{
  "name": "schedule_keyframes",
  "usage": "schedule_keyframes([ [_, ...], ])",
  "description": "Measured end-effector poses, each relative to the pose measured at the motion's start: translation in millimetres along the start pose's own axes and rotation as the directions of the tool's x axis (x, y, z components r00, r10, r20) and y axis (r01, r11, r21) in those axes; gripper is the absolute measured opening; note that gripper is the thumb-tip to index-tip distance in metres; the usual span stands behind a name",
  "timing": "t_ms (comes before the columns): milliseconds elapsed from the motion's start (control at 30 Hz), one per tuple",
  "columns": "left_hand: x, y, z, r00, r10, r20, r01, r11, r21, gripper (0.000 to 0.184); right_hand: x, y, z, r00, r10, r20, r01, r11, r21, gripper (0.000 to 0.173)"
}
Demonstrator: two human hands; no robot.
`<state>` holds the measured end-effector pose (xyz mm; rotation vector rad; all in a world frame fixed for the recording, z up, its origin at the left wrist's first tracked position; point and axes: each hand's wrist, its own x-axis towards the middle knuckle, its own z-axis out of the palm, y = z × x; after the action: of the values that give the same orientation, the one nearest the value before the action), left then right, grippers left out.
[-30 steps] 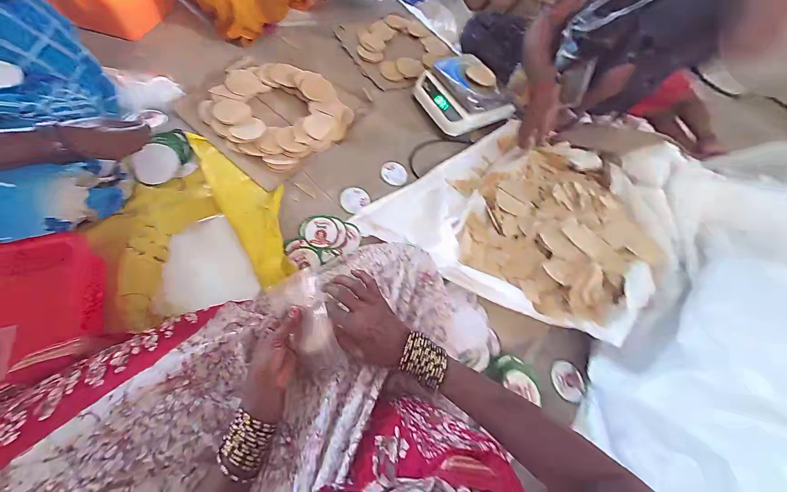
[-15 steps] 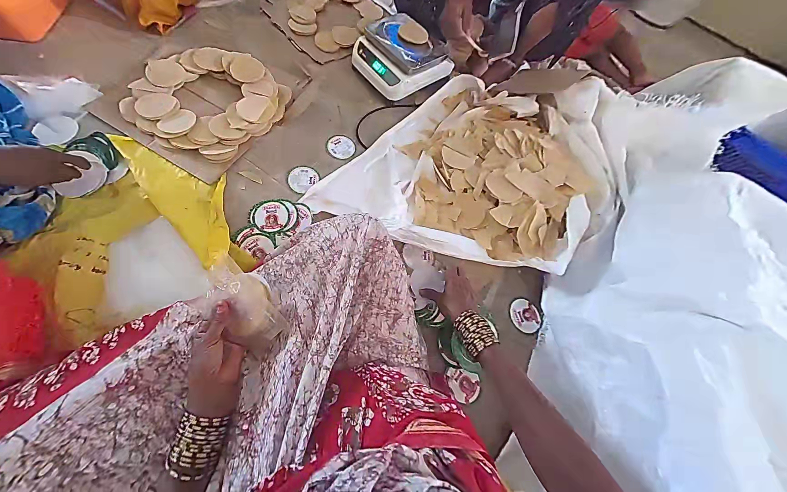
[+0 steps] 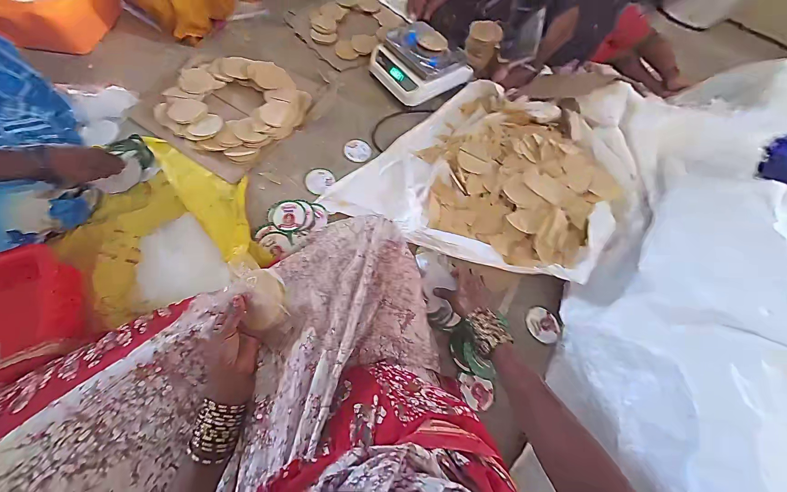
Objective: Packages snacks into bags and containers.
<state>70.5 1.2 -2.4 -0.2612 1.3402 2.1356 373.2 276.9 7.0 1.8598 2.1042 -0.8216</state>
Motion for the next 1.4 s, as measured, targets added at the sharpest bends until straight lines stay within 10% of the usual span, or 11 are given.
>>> schedule_keyframes([
  [100, 2, 16, -4, 0.998, 0.046, -0.047, -0.049, 0.997, -0.067, 0.018, -5, -22, 2, 0.945, -0.223, -0.240, 0.248, 0.966, 0.078, 0.054],
  [233, 12, 29, -17, 0.983, 0.142, -0.116, -0.154, 0.983, -0.101, 0.017, -2, -103, 1, 0.642, -0.539, -0.545, 0.676, 0.733, 0.072, 0.040],
  [367, 14, 30, -14, 0.980, 0.105, -0.172, -0.125, 0.986, -0.110, 0.018, 10, -227, 12, 0.675, -0.711, -0.196, 0.730, 0.681, 0.046, 0.045],
  [567, 12, 27, -10, 0.979, 0.049, -0.197, -0.069, 0.993, -0.097, 0.017, 59, -339, 86, 0.822, -0.546, 0.165, 0.570, 0.790, -0.227, 0.081],
  [733, 16, 30, -5, 0.971, 0.013, -0.240, -0.045, 0.991, -0.127, 0.015, 66, -351, 101, 0.853, -0.489, 0.181, 0.520, 0.823, -0.227, 0.050],
  [900, 26, 24, -4, 0.981, -0.001, -0.194, -0.022, 0.993, -0.115, 0.015, 78, -341, 103, 0.836, -0.536, 0.114, 0.546, 0.792, -0.273, 0.088],
  [1067, 25, 22, 1, 0.985, -0.014, -0.169, -0.007, 0.992, -0.125, 0.015, 74, -350, 94, 0.865, -0.459, 0.202, 0.501, 0.811, -0.303, 0.074],
  [1400, 24, 23, 3, 0.986, 0.000, -0.165, -0.017, 0.994, -0.103, 0.012, 38, -295, 45, 0.708, -0.706, -0.016, 0.692, 0.688, 0.217, 0.027],
])
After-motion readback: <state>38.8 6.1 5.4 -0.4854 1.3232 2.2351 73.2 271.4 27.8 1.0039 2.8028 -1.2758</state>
